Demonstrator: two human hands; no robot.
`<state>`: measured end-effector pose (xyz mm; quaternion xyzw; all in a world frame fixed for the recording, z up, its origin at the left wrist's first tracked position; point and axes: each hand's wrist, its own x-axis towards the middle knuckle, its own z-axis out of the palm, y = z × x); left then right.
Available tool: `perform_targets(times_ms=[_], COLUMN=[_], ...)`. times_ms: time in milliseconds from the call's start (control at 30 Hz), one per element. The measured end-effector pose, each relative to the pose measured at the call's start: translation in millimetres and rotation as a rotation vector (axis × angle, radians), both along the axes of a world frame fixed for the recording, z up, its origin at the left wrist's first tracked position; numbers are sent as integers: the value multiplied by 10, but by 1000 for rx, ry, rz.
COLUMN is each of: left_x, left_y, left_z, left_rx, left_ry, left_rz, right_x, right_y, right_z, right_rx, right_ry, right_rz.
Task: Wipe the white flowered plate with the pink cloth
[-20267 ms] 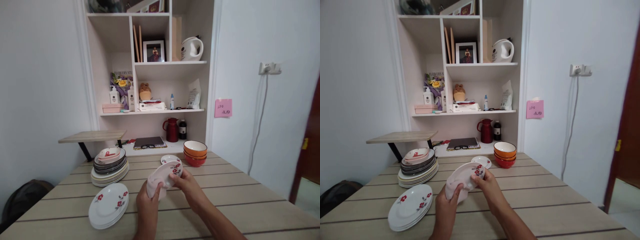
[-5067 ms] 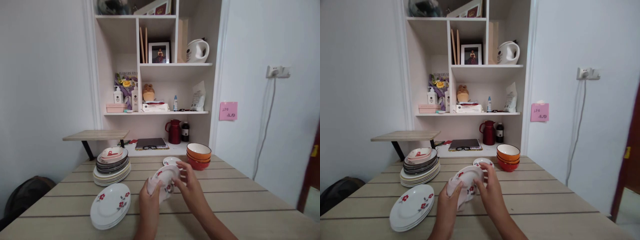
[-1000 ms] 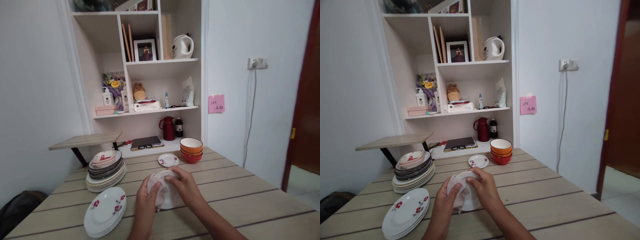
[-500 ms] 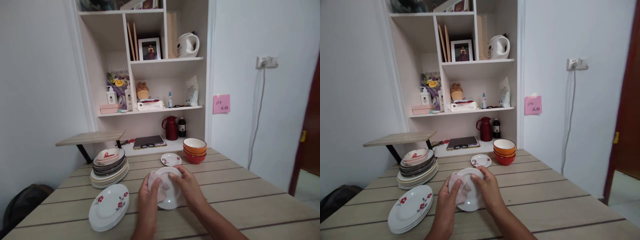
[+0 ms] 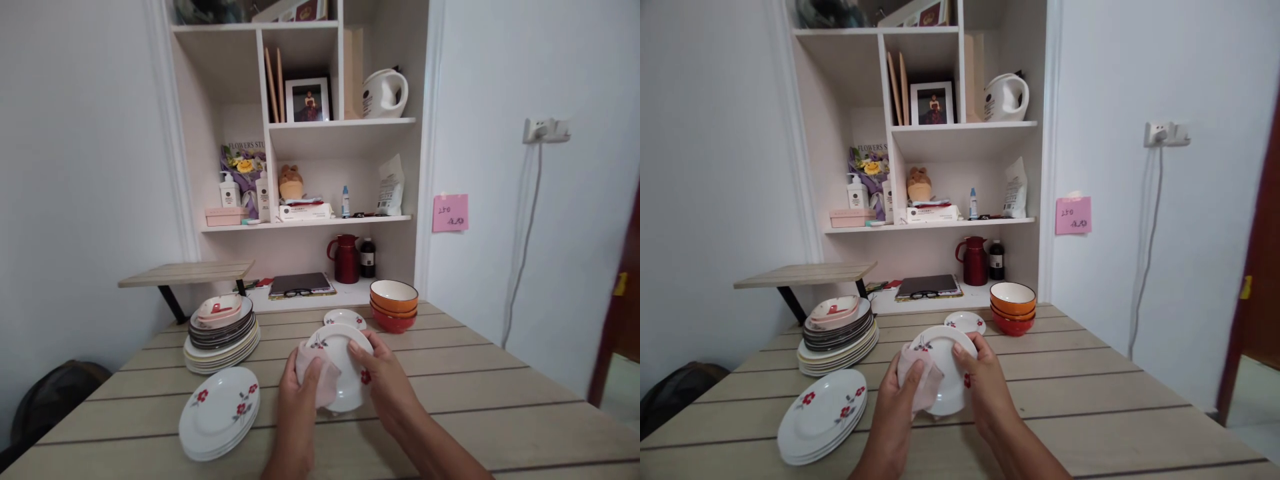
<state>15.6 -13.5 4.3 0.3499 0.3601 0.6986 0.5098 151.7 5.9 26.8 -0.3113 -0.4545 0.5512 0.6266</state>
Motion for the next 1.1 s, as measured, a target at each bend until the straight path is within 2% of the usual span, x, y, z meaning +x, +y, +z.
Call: perform_targets(times_ms=[133,267,367,433,467,533,633,767,833,967,1100], left_x=[-2,1,-3,-13,-19,-34,-57,-100,-127,-158,-112], left_y=[-40,-111,-102,-54,-25,20,16,-40,-35,19,9], left_z=[22,85,88,53,30,-13,-44,-62,-93,-177,-171], left_rx=[-22,-38,-20,4,-4,-8,85,303,411,540,496], left_ry=[-1,-2,51,155,222,321,426,566,644,758,744], left_rz=[-71,-44,-43,6,79,247,386,446,437,442,445], right_x=[-3,1,32,53,61,69,77,93,96,92,102], right_y=[-1,-9,-1,15,24,40,44,-4,-39,-70,-55], right_z=[11,27,35,29,25,17,27,80,100,100,81], right_rx=[-15,-6,-5,15,35,102,288,596,703,779,729], right_ry=[42,60,-7,-76,-115,-216,-419,-596,-677,-877,-958], right_rz=[72,122,107,83,68,18,-113,-354,-410,-360,-286])
